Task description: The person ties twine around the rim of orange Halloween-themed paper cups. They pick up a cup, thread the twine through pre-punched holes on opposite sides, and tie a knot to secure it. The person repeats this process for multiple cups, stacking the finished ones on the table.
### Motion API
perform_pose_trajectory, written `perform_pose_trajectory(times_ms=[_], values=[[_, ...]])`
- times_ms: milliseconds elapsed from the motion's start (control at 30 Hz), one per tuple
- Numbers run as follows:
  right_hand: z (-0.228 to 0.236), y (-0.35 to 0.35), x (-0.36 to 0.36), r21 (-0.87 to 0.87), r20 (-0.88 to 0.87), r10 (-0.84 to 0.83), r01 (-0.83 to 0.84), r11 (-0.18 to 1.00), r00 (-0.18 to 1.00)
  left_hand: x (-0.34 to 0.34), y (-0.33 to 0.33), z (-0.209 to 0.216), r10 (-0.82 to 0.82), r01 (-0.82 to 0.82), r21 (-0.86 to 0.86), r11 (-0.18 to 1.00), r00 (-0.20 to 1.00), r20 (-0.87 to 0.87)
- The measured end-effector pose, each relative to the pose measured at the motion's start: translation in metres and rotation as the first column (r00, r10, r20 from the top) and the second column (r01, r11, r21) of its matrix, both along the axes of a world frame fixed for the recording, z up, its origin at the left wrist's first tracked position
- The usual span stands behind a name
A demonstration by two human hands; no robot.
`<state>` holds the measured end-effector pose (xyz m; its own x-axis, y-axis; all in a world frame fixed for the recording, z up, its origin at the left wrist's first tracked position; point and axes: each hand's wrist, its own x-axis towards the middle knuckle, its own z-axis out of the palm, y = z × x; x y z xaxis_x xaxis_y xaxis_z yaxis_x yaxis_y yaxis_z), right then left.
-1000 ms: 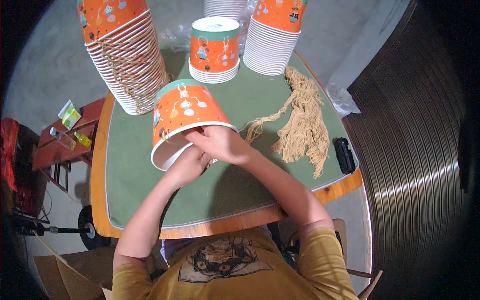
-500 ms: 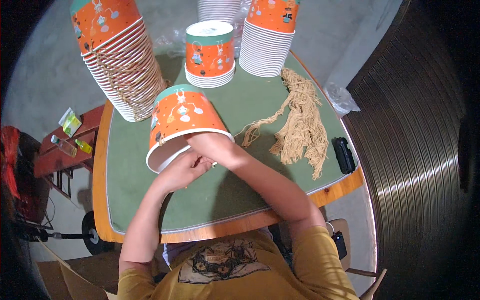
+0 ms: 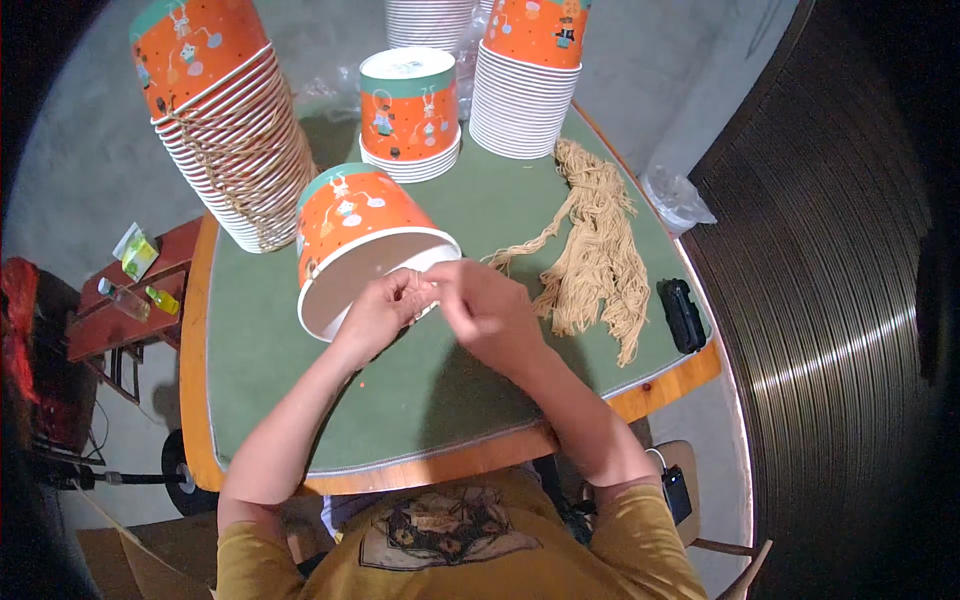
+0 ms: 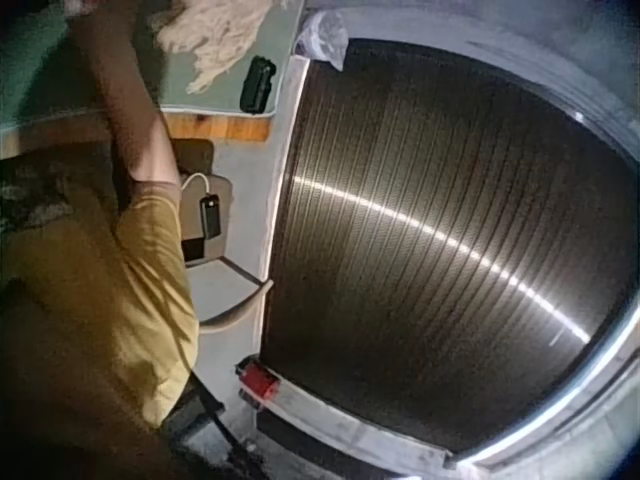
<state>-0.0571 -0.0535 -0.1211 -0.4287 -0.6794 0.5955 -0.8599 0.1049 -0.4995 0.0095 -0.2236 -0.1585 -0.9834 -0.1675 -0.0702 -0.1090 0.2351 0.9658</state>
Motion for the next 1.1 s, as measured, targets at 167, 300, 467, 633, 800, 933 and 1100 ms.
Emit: perform_pose_trajectory(times_ms=[167,300,467,633,800,933,1100], values=[[-0.033,0.008,-0.005,0.123,-0.04,-0.159,0.162,0.979,0.987,-0.003,-0.002,-0.003,-0.017,-0.005,0.247,0.969,0.996,0.091],[-0.033,0.002,0.001,0.299,-0.101,-0.208,0.23,0.926,0.973,-0.001,-0.007,-0.004,-0.054,0.035,0.241,0.97,0.996,0.072],[-0.052,0.001,-0.005,0.153,-0.41,-0.167,0.248,0.957,0.897,-0.001,-0.008,-0.003,-0.05,0.027,0.228,0.973,0.994,0.096],[-0.055,0.0,-0.005,0.122,-0.474,-0.151,0.235,0.964,0.867,0.0,-0.007,0.001,-0.046,0.027,0.222,0.975,0.996,0.079],[-0.042,-0.01,0.001,0.309,-0.094,-0.216,0.235,0.922,0.972,0.0,-0.009,0.001,-0.069,0.055,0.214,0.975,0.996,0.062],[-0.037,-0.009,0.009,0.241,0.146,-0.223,0.184,0.953,0.964,0.001,-0.008,0.001,-0.046,0.029,0.217,0.976,0.996,0.074],[-0.047,-0.007,0.005,0.207,0.276,-0.197,0.142,0.968,0.941,0.002,-0.011,-0.003,-0.105,0.101,0.22,0.97,0.994,0.006]])
